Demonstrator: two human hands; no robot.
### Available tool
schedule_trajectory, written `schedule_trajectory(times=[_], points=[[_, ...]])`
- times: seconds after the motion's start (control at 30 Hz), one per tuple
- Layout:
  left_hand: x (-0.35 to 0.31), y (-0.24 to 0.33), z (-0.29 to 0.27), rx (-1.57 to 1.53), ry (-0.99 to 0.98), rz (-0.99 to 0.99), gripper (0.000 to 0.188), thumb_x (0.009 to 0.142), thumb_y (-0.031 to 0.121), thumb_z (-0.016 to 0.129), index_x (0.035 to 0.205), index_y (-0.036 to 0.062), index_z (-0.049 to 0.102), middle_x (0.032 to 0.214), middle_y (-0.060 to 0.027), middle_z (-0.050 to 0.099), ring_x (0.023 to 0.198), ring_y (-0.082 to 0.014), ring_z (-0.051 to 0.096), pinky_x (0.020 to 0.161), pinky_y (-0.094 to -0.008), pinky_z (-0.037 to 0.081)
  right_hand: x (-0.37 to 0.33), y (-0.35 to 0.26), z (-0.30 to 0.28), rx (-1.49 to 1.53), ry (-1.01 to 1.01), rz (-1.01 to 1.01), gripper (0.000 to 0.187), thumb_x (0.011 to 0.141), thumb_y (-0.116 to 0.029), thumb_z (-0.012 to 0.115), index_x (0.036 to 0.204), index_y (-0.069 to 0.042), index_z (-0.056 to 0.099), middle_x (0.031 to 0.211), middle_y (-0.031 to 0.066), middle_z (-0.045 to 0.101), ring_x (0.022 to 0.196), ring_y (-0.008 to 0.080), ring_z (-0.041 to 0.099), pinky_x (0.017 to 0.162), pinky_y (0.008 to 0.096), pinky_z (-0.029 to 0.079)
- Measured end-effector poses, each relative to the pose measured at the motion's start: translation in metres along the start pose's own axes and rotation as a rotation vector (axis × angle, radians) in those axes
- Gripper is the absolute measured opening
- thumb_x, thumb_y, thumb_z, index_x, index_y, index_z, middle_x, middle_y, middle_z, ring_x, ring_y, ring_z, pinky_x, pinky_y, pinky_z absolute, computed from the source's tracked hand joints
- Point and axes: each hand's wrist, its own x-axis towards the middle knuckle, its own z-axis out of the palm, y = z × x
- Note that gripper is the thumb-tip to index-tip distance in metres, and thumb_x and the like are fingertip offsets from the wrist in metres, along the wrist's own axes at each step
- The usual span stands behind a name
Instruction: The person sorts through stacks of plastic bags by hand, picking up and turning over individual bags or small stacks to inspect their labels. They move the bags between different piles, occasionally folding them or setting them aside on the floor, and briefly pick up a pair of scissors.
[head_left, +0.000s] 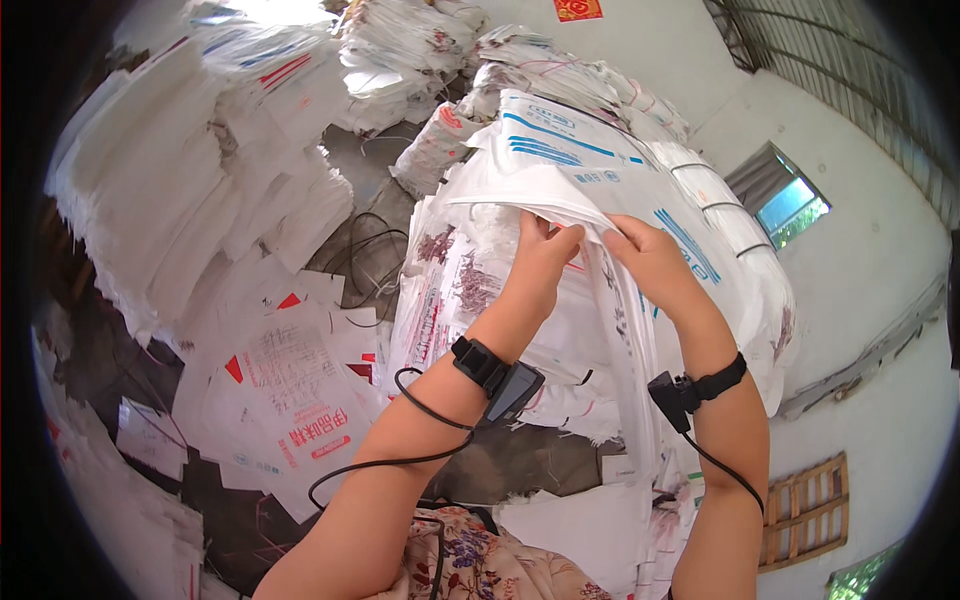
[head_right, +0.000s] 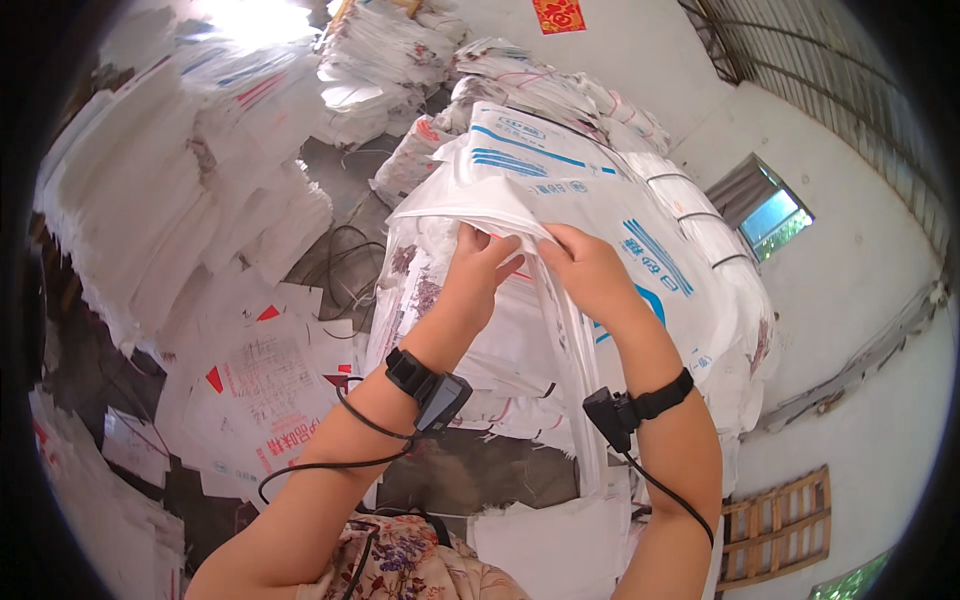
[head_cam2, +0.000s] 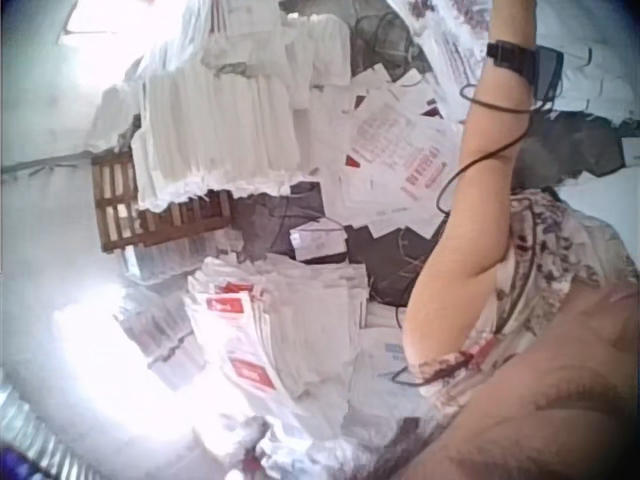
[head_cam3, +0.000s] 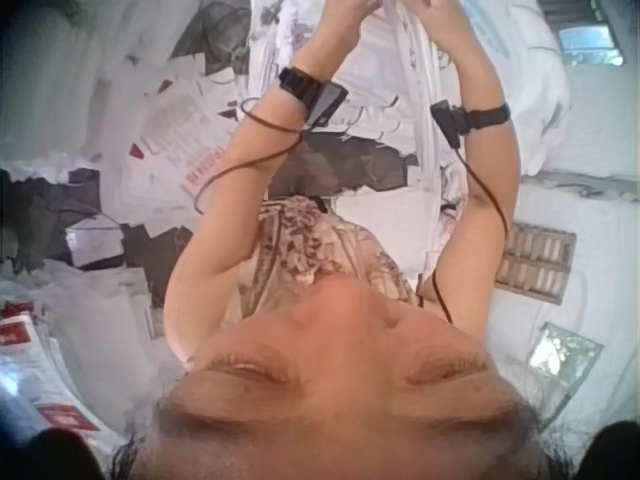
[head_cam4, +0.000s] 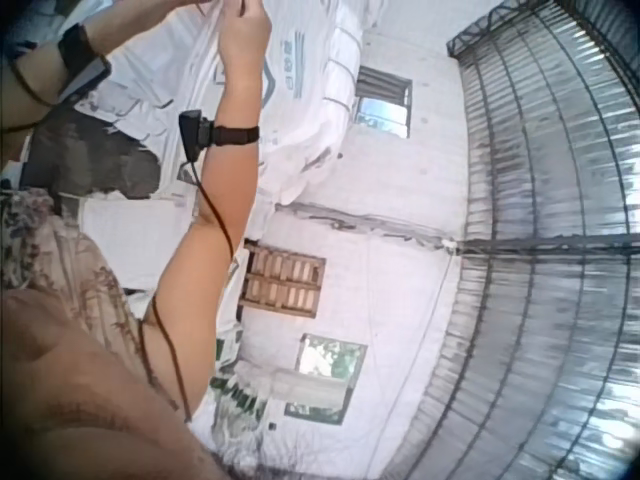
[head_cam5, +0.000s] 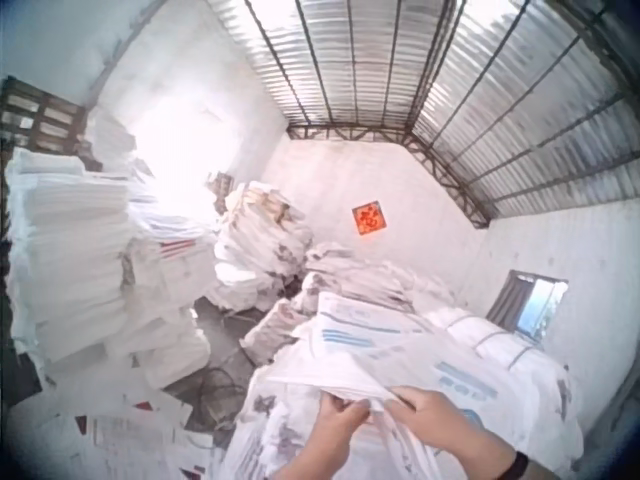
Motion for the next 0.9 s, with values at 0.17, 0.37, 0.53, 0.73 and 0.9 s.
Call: schedule_trajectory(times=[0.17, 0.37, 0.53, 0.73, 0.9], points=[[0.011, -0.001, -0.011, 0.065, 0.192, -0.055, 0.062, 0.083, 0.006, 0.06, 0.138, 0.0082, 0.034, 0.128, -0.0111, 0.053, 0.115, -0.02, 0.054, 0.088, -0.0347, 0.049, 0.008, 0.022, -0.024, 0.051, 0.147, 0.119, 0.032, 0.092, -0.024, 0.058, 0.114, 0.0, 0.064, 0.093, 0.0121, 0.069, 0.083, 0.0195, 0.062, 0.078, 0.0296, 0.047], [0.015, -0.012, -0.035, 0.096, 0.283, 0.112, 0.052, 0.089, 0.005, 0.059, 0.136, 0.0043, 0.036, 0.121, -0.0143, 0.057, 0.105, -0.0225, 0.061, 0.084, -0.0322, 0.052, 0.004, 0.0, -0.04, -0.166, 0.21, 0.132, 0.035, 0.094, -0.017, 0.054, 0.128, -0.011, 0.057, 0.096, 0.013, 0.069, 0.086, 0.0215, 0.064, 0.079, 0.0306, 0.048], [0.012, -0.01, -0.047, 0.077, 0.303, 0.025, 0.05, 0.092, 0.011, 0.059, 0.136, 0.0023, 0.036, 0.123, -0.0142, 0.057, 0.106, -0.0239, 0.061, 0.085, -0.0334, 0.053, 0.004, -0.005, -0.023, -0.44, 0.36, -0.44, 0.058, 0.084, 0.008, 0.047, 0.135, -0.02, 0.054, 0.14, 0.0136, 0.049, 0.112, 0.0307, 0.06, 0.084, 0.036, 0.051], [0.006, -0.015, -0.049, -0.096, 0.246, -0.143, 0.048, 0.097, 0.025, 0.055, 0.137, 0.0056, 0.037, 0.124, -0.0094, 0.057, 0.107, -0.0206, 0.06, 0.085, -0.0341, 0.053, -0.006, -0.002, 0.006, -0.604, 0.195, -0.477, 0.066, 0.075, 0.012, 0.049, 0.128, -0.026, 0.059, 0.148, 0.01, 0.04, 0.109, 0.0292, 0.061, 0.078, 0.0341, 0.054], [0.003, -0.014, -0.043, -0.091, 0.131, -0.205, 0.05, 0.098, 0.032, 0.055, 0.138, 0.0085, 0.038, 0.125, -0.006, 0.057, 0.11, -0.0179, 0.059, 0.088, -0.0343, 0.052, -0.018, -0.027, 0.039, -0.643, 0.132, -0.296, 0.051, 0.077, 0.005, 0.055, 0.118, -0.023, 0.066, 0.148, 0.0093, 0.04, 0.094, 0.029, 0.066, 0.072, 0.0356, 0.055]])
